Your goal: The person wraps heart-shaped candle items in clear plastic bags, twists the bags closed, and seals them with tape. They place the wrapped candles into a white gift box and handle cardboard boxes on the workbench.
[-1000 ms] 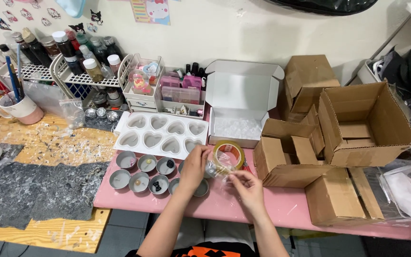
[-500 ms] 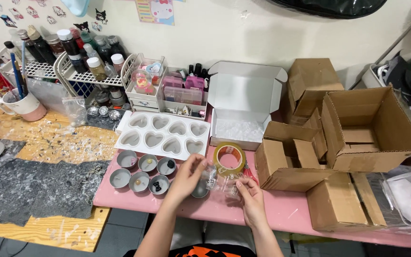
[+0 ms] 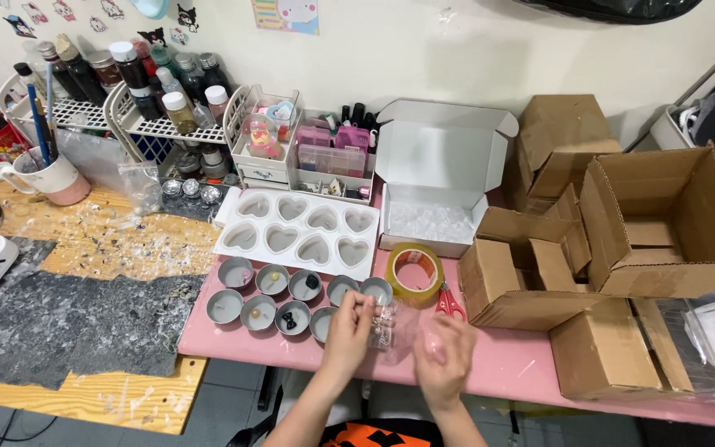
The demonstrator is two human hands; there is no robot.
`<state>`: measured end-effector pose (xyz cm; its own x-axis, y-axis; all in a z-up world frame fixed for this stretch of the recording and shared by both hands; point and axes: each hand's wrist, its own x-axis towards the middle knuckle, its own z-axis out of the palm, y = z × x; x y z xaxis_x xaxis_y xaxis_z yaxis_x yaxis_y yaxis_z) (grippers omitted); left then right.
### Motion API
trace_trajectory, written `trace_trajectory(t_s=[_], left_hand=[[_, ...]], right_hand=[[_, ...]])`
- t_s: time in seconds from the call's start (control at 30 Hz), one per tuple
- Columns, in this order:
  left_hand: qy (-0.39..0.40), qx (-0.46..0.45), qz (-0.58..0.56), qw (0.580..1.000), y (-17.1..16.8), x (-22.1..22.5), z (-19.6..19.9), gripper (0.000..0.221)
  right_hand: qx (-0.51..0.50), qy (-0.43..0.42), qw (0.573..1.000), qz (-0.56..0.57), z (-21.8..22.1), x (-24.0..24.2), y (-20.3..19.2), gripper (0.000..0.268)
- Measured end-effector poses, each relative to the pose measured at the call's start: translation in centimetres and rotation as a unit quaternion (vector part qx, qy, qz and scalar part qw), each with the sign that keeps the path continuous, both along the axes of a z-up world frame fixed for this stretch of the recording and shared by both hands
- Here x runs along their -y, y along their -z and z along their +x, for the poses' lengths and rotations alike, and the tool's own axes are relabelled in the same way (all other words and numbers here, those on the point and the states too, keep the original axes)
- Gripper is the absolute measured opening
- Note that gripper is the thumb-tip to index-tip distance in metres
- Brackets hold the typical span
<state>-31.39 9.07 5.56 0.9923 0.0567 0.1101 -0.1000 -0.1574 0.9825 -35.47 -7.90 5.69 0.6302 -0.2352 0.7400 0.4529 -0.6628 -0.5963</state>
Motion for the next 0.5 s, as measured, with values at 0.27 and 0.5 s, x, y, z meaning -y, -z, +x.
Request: trace_trajectory(t_s=[0.27, 0.5], left_hand=[[0.011, 0.042, -0.113, 0.993, -1.3, 1.9, -1.9, 0.02], [0.043, 0.048, -0.184, 0.981, -2.3, 1.7, -2.6, 0.021]], right_hand=[[-0.104, -0.09, 0.99, -0.018, -0.3, -2.1, -2.2, 0.052], [-0.057, -0.112, 0.991, -0.039, -0.4, -2.8, -5.5, 0.055]])
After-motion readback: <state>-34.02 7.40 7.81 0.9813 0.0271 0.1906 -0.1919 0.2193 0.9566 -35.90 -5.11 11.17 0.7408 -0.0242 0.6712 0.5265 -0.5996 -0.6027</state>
